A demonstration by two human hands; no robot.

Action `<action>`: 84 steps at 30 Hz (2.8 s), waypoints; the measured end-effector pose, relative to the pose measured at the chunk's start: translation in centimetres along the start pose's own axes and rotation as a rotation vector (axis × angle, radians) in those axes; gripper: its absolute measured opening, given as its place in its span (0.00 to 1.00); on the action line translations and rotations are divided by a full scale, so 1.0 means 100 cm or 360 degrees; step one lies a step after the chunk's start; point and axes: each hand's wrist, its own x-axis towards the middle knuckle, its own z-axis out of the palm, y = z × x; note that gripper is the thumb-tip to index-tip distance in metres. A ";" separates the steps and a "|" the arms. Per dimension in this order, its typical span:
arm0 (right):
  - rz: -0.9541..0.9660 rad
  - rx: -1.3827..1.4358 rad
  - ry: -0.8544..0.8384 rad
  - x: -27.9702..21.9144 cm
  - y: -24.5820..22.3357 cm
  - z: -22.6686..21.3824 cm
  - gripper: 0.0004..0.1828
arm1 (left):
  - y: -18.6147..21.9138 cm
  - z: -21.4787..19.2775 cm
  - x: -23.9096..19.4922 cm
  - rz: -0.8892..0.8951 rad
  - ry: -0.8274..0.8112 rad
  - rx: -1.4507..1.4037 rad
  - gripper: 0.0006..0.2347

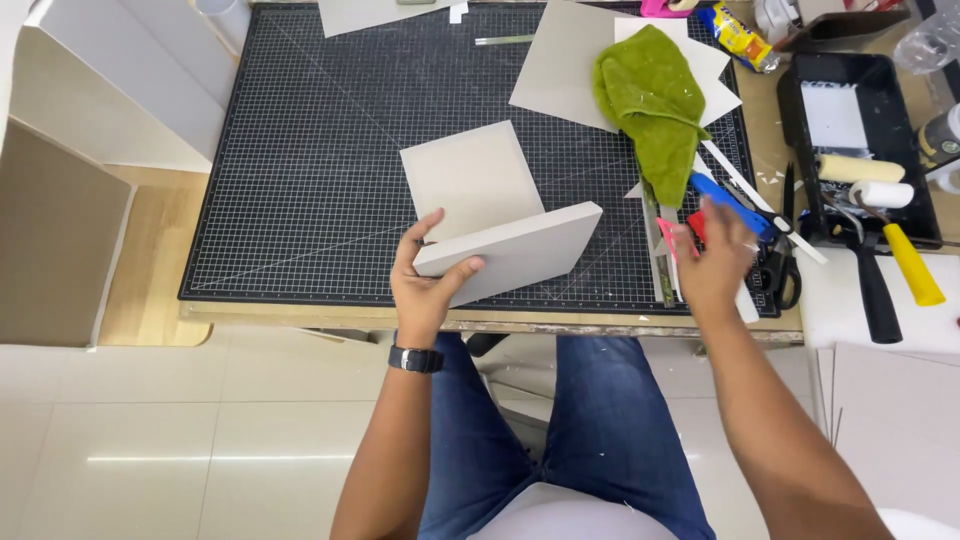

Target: The person folds a white paper sheet along pre-scored lines, then uses a red plastic scraper to crease the folds. They apply glue with a small roller to the edges and press the flaps together to form a box. The person repeats the creasing and gluing steps to complete the assembly.

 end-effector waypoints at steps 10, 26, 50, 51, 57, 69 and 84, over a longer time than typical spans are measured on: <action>0.0671 0.1943 -0.0253 0.041 -0.180 -0.019 0.40 | -0.006 0.020 -0.016 0.1202 0.0481 0.1206 0.33; 0.0503 0.1871 -0.0171 0.033 -0.186 -0.034 0.35 | 0.034 0.089 0.007 0.1243 -0.0259 0.1301 0.05; 0.0328 0.1397 -0.0903 0.092 -0.190 -0.087 0.04 | 0.018 0.094 0.020 0.0765 -0.0635 0.1625 0.05; 0.0320 0.1366 -0.0893 0.091 -0.190 -0.087 0.04 | 0.017 0.093 0.021 0.0813 -0.0640 0.1644 0.05; 0.0248 0.1356 -0.0866 0.091 -0.191 -0.086 0.05 | 0.031 0.049 0.004 0.1245 -0.0244 0.1512 0.06; -0.0590 0.0647 -0.0528 0.099 -0.209 -0.063 0.04 | 0.027 0.051 0.020 0.0795 -0.0498 0.1696 0.05; -0.0725 0.0508 -0.0463 0.092 -0.245 -0.056 0.04 | 0.023 0.011 0.022 0.0736 -0.0501 0.1783 0.07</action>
